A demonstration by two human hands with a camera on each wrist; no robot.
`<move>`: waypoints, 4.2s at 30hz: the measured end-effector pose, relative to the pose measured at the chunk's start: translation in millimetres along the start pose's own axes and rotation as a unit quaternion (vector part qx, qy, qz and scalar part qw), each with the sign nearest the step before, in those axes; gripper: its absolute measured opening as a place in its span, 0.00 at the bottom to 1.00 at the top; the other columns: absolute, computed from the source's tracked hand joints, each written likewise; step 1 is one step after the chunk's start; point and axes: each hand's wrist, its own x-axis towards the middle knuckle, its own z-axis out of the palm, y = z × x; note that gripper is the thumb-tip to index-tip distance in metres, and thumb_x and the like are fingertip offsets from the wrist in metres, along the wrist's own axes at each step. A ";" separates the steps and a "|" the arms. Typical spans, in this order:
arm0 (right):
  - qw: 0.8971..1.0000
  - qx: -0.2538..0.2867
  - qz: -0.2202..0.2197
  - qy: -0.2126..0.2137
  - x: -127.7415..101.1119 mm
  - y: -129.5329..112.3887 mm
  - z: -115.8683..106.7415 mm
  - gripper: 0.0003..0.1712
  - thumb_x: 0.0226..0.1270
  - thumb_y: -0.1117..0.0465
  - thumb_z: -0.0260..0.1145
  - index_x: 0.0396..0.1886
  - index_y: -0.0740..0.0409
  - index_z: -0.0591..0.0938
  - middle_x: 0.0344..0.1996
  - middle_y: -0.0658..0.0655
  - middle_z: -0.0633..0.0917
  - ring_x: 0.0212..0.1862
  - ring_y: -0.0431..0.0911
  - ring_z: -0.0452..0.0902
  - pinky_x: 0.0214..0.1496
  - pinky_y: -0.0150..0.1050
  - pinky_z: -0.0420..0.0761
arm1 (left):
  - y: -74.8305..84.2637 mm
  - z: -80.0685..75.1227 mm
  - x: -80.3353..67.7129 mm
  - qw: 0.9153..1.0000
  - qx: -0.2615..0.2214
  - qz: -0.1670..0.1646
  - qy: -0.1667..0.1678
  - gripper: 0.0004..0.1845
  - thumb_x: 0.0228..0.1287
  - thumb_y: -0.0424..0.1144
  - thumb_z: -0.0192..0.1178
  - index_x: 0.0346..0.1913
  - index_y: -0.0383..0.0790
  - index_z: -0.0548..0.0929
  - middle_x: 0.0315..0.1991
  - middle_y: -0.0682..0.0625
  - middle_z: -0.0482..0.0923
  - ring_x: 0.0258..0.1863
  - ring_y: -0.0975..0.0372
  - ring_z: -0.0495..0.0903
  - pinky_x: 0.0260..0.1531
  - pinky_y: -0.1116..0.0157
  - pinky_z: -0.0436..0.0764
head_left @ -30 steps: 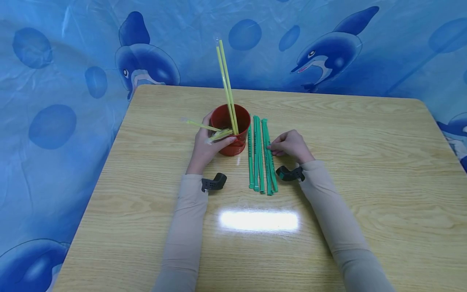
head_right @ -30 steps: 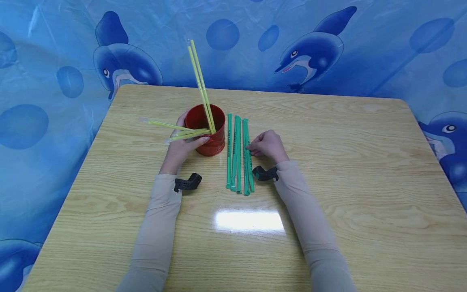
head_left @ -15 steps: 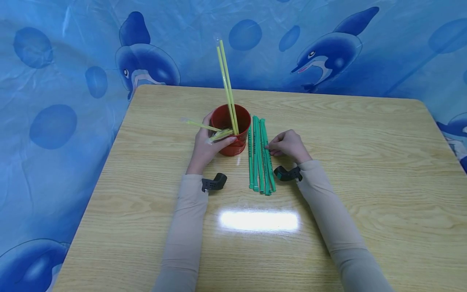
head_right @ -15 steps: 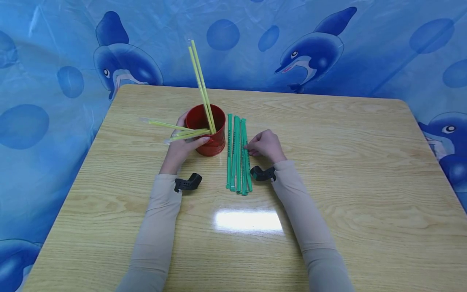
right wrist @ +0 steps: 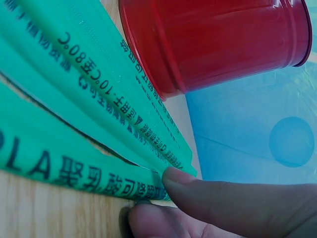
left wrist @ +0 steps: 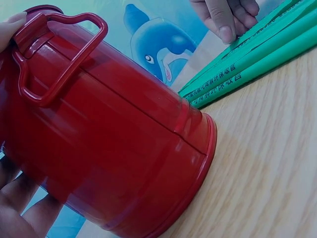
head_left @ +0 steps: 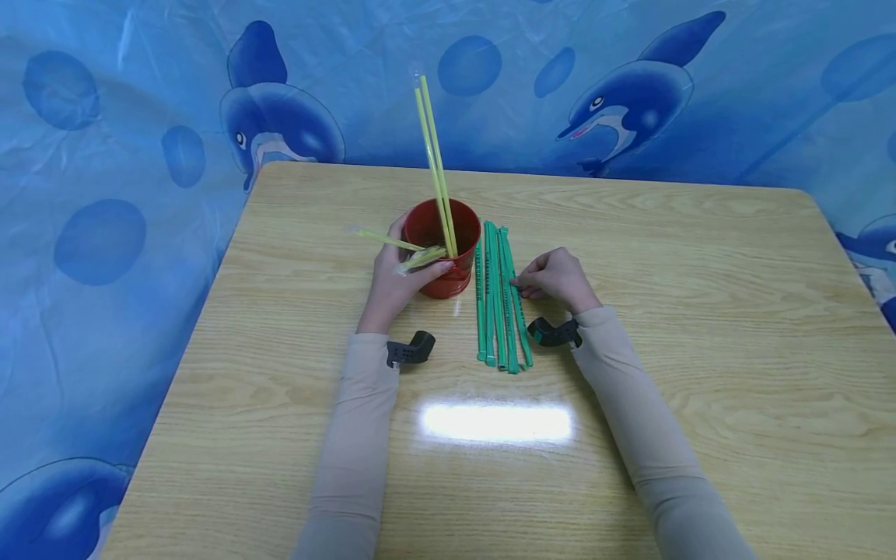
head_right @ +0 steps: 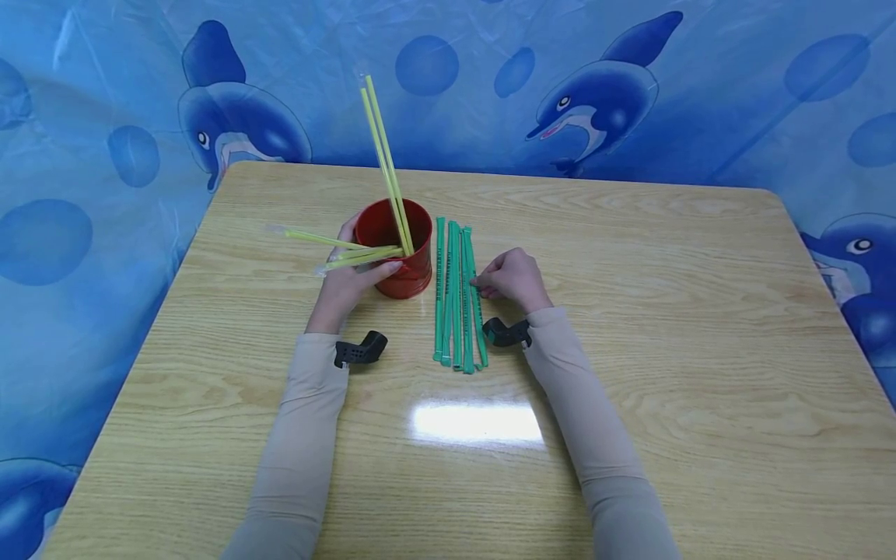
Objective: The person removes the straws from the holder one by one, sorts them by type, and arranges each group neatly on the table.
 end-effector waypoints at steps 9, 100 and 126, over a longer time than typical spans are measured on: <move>1.000 0.009 0.000 0.001 0.2 0.4 -2.1 0.11 0.61 0.65 0.67 0.37 0.72 0.83 0.31 0.64 0.85 0.27 0.43 0.82 0.33 0.35 0.84 | 7.7 0.5 -2.0 1.000 -0.015 -0.010 -0.007 0.42 0.53 0.27 0.66 0.70 0.35 0.57 0.65 0.40 0.64 0.64 0.51 0.63 0.59 0.60 0.71; 0.958 0.186 -0.204 0.080 40.4 -118.5 18.9 0.10 0.60 0.68 0.67 0.39 0.71 0.83 0.32 0.56 0.83 0.37 0.47 0.79 0.44 0.39 0.81 | 12.1 0.4 -5.1 1.000 0.026 -0.014 0.000 0.43 0.53 0.31 0.68 0.70 0.36 0.56 0.66 0.42 0.65 0.65 0.56 0.64 0.61 0.61 0.69; 0.941 0.223 -0.229 0.113 33.7 -114.6 6.1 0.09 0.60 0.67 0.67 0.37 0.70 0.83 0.29 0.54 0.83 0.35 0.47 0.80 0.46 0.42 0.81 | -0.2 0.0 -1.3 1.000 0.011 -0.016 0.002 0.43 0.53 0.32 0.69 0.70 0.39 0.58 0.65 0.45 0.66 0.64 0.57 0.64 0.60 0.61 0.70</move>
